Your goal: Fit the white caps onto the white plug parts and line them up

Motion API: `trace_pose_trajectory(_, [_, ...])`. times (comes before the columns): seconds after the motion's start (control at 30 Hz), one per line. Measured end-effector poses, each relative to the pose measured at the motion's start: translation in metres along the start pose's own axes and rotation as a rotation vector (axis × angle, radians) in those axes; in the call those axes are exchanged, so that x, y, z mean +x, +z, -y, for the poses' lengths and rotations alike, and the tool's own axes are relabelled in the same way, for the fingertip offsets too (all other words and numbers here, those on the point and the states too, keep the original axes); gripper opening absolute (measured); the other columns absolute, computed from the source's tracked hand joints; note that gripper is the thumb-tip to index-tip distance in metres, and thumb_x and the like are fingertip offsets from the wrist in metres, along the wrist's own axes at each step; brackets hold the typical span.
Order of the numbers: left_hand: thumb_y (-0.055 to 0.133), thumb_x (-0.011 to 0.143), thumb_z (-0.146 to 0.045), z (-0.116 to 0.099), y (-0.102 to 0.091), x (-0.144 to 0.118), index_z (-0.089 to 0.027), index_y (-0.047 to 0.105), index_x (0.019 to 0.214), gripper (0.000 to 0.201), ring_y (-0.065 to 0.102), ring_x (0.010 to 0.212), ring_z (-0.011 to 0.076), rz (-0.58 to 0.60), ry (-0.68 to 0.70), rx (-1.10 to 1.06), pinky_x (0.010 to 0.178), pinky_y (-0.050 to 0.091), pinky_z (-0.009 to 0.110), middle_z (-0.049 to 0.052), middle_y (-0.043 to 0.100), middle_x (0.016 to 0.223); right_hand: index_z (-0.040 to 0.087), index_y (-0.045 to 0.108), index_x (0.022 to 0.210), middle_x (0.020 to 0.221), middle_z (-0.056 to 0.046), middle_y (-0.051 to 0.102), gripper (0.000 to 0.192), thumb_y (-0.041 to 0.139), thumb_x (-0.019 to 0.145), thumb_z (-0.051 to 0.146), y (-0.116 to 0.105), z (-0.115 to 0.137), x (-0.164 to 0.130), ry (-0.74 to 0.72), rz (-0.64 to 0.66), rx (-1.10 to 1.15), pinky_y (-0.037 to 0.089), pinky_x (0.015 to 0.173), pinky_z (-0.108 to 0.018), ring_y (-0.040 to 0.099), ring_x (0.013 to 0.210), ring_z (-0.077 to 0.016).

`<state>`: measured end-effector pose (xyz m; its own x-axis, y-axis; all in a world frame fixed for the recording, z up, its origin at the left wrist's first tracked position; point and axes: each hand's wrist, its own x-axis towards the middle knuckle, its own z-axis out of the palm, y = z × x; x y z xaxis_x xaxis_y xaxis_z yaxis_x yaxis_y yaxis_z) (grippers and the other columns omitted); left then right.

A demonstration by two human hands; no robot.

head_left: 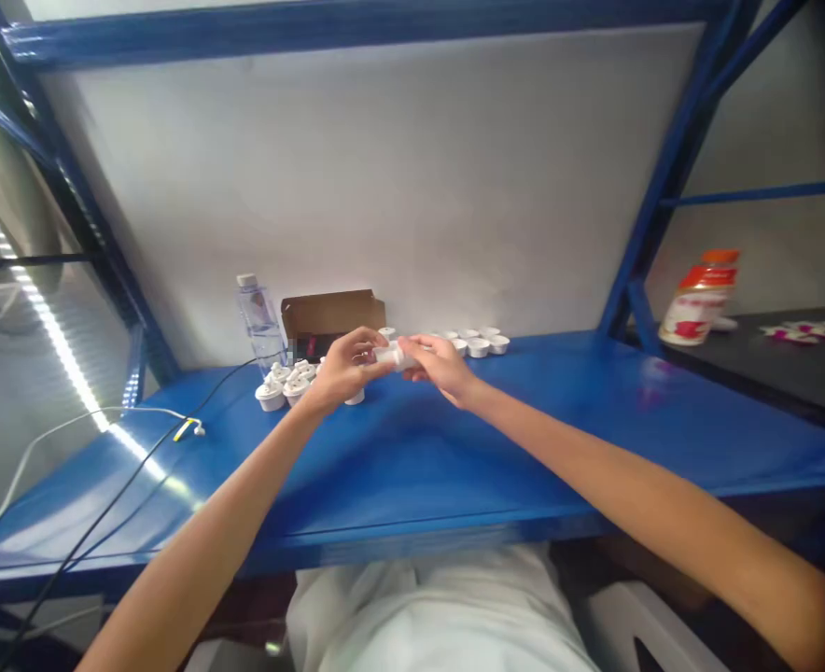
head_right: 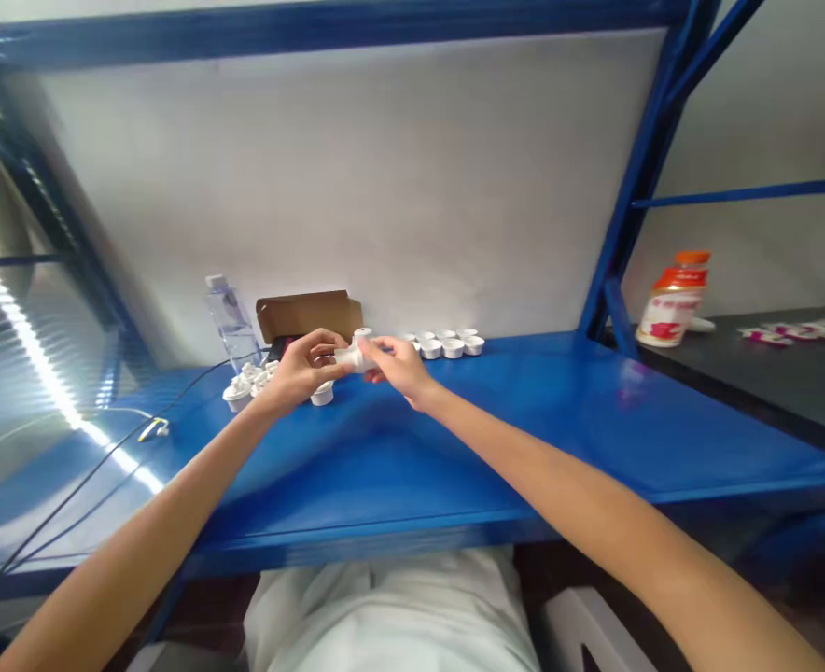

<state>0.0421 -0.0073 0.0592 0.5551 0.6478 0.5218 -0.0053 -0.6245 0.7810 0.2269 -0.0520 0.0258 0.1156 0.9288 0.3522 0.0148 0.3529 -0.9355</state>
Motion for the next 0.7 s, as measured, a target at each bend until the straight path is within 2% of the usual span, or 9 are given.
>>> trace_pose_trajectory(0.03, [0.083, 0.069, -0.044, -0.001, 0.002, 0.0, -0.019, 0.063, 0.1, 0.044, 0.063, 0.099, 0.0204, -0.042, 0.037, 0.037, 0.079, 0.049, 0.028, 0.007, 0.067, 0.106, 0.019, 0.07, 0.091, 0.078, -0.004, 0.071, 0.045, 0.068, 0.082, 0.063, 0.001, -0.002, 0.0, 0.038, 0.004, 0.029, 0.056, 0.056, -0.028, 0.067, 0.062, -0.0168])
trace_pose_trajectory(0.1, [0.076, 0.076, -0.049, -0.001, 0.005, -0.001, -0.019, 0.063, 0.104, 0.043, 0.064, 0.098, 0.0208, -0.1, 0.01, 0.101, 0.076, 0.048, 0.027, 0.008, 0.067, 0.104, 0.019, 0.069, 0.088, 0.08, -0.004, 0.071, 0.045, 0.066, 0.082, 0.064, 0.003, -0.004, -0.001, 0.051, 0.001, 0.09, 0.059, 0.061, -0.03, 0.068, 0.066, -0.0181])
trace_pose_trajectory(0.23, [0.058, 0.086, -0.062, 0.002, 0.005, -0.002, -0.015, 0.063, 0.098, 0.048, 0.064, 0.071, 0.0189, 0.086, -0.195, 0.134, 0.062, 0.044, 0.028, 0.006, 0.066, 0.08, 0.02, 0.068, 0.093, 0.085, -0.003, 0.072, 0.042, 0.071, 0.08, 0.061, 0.005, -0.007, -0.002, -0.035, -0.022, 0.069, 0.059, 0.066, -0.03, 0.069, 0.072, -0.0189])
trace_pose_trajectory(0.3, [0.062, 0.085, -0.059, 0.005, 0.003, -0.004, -0.016, 0.063, 0.101, 0.046, 0.062, 0.069, 0.0185, 0.114, -0.132, 0.204, 0.062, 0.043, 0.028, 0.004, 0.064, 0.076, 0.02, 0.066, 0.09, 0.078, -0.002, 0.071, 0.044, 0.068, 0.081, 0.063, 0.004, -0.009, 0.0, -0.017, -0.01, 0.009, 0.057, 0.06, -0.029, 0.067, 0.064, -0.0176])
trace_pose_trajectory(0.4, [0.067, 0.084, -0.048, 0.009, 0.001, -0.004, -0.018, 0.062, 0.11, 0.039, 0.063, 0.083, 0.0212, 0.074, 0.074, 0.405, 0.075, 0.046, 0.031, 0.006, 0.067, 0.091, 0.019, 0.064, 0.094, 0.077, -0.002, 0.07, 0.045, 0.063, 0.083, 0.063, -0.003, -0.012, 0.006, -0.012, 0.005, -0.077, 0.054, 0.058, -0.029, 0.066, 0.062, -0.0173])
trace_pose_trajectory(0.47, [0.067, 0.084, -0.043, 0.012, -0.002, -0.004, -0.021, 0.062, 0.114, 0.038, 0.062, 0.1, 0.0252, 0.091, 0.15, 0.528, 0.088, 0.046, 0.035, 0.009, 0.067, 0.108, 0.021, 0.061, 0.103, 0.078, -0.002, 0.07, 0.045, 0.066, 0.082, 0.06, -0.01, -0.015, 0.012, -0.061, -0.048, -0.229, 0.053, 0.061, -0.03, 0.067, 0.065, -0.0182])
trace_pose_trajectory(0.53, [0.067, 0.083, -0.044, 0.014, -0.008, -0.003, -0.023, 0.064, 0.113, 0.036, 0.058, 0.11, 0.0279, 0.084, 0.158, 0.636, 0.095, 0.044, 0.039, 0.009, 0.064, 0.118, 0.021, 0.058, 0.107, 0.077, -0.001, 0.069, 0.046, 0.072, 0.078, 0.054, -0.018, -0.02, 0.018, -0.134, -0.137, -0.474, 0.052, 0.065, -0.03, 0.066, 0.069, -0.0193])
trace_pose_trajectory(0.6, [0.065, 0.084, -0.046, 0.016, -0.015, 0.0, -0.024, 0.066, 0.107, 0.033, 0.059, 0.109, 0.0284, 0.052, 0.118, 0.732, 0.094, 0.044, 0.039, 0.009, 0.065, 0.115, 0.022, 0.058, 0.106, 0.078, 0.0, 0.067, 0.043, 0.075, 0.075, 0.046, -0.026, -0.027, 0.024, -0.188, -0.156, -0.718, 0.049, 0.068, -0.03, 0.064, 0.072, -0.0198])
trace_pose_trajectory(0.7, [0.062, 0.085, -0.046, 0.02, -0.027, 0.003, -0.022, 0.068, 0.097, 0.027, 0.062, 0.099, 0.0274, 0.018, 0.056, 0.853, 0.088, 0.044, 0.037, 0.009, 0.068, 0.103, 0.022, 0.062, 0.103, 0.089, -0.002, 0.067, 0.029, 0.07, 0.08, 0.037, -0.031, -0.039, 0.033, -0.228, -0.065, -0.899, 0.048, 0.075, -0.031, 0.063, 0.079, -0.0195])
